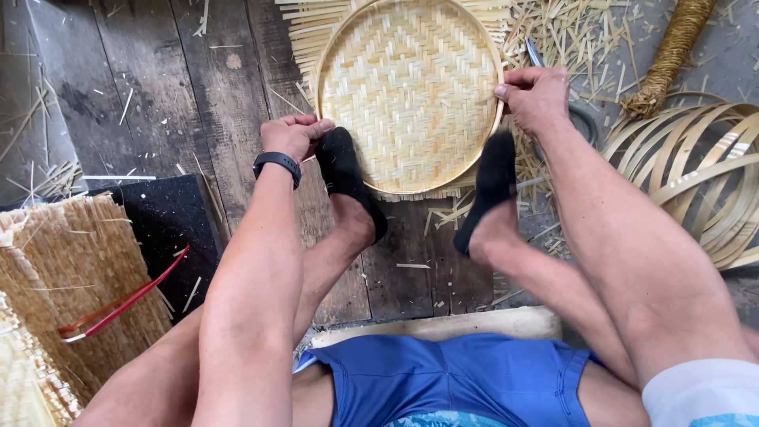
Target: Assembling and trimming bamboo sieves or steamers using woven bamboo mats and wooden rings.
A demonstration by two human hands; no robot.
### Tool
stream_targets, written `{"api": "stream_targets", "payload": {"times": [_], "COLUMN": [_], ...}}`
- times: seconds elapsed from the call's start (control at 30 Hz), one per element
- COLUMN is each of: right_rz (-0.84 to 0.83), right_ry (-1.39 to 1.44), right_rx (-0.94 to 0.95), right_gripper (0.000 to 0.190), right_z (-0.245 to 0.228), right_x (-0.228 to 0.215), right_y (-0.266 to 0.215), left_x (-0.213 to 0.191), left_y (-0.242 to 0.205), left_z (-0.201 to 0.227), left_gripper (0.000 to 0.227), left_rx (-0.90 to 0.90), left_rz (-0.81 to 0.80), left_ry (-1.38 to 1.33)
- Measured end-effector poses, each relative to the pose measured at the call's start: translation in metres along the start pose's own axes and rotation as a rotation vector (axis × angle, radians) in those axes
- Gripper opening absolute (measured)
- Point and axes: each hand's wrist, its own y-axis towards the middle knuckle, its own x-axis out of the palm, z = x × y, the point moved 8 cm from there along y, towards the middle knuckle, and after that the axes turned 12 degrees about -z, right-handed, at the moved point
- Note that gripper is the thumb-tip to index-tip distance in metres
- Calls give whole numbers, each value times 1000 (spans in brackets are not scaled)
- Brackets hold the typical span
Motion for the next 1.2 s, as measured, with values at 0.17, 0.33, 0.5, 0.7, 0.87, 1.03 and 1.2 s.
{"api": "stream_targets", "payload": {"times": [0.17, 0.33, 0.5, 0.7, 0.87, 1.03, 1.2], "right_rz": [-38, 38, -375, -119, -291, 136, -409], "right_ry": [23, -342, -1141, -1071, -816, -898, -407], "right_rx": [-10, -94, -630, -813, -769, -943, -160], "right_gripper": [21, 35, 97, 88, 63, 45, 32], "right_z": [11, -54, -137, -105, -136, -187, -137], "right_x": [-6, 23, 182, 198, 150, 82, 94], "right_y": [13, -38, -129, -129, -55, 62, 147], "left_x": [5, 48, 151, 145, 147, 155, 150], "left_y": [-5, -21, 47, 54, 113, 105, 150], "left_z": [33, 120, 157, 166, 148, 159, 126], "left_gripper": [27, 47, 45, 38, 39, 39, 55], "left_rx": [-52, 69, 1146, 309, 629, 1030, 157], "left_rz": [-15, 106, -1, -140, -233, -20, -357], "left_ry": [258, 1069, 1298, 832, 725, 1145, 854]}}
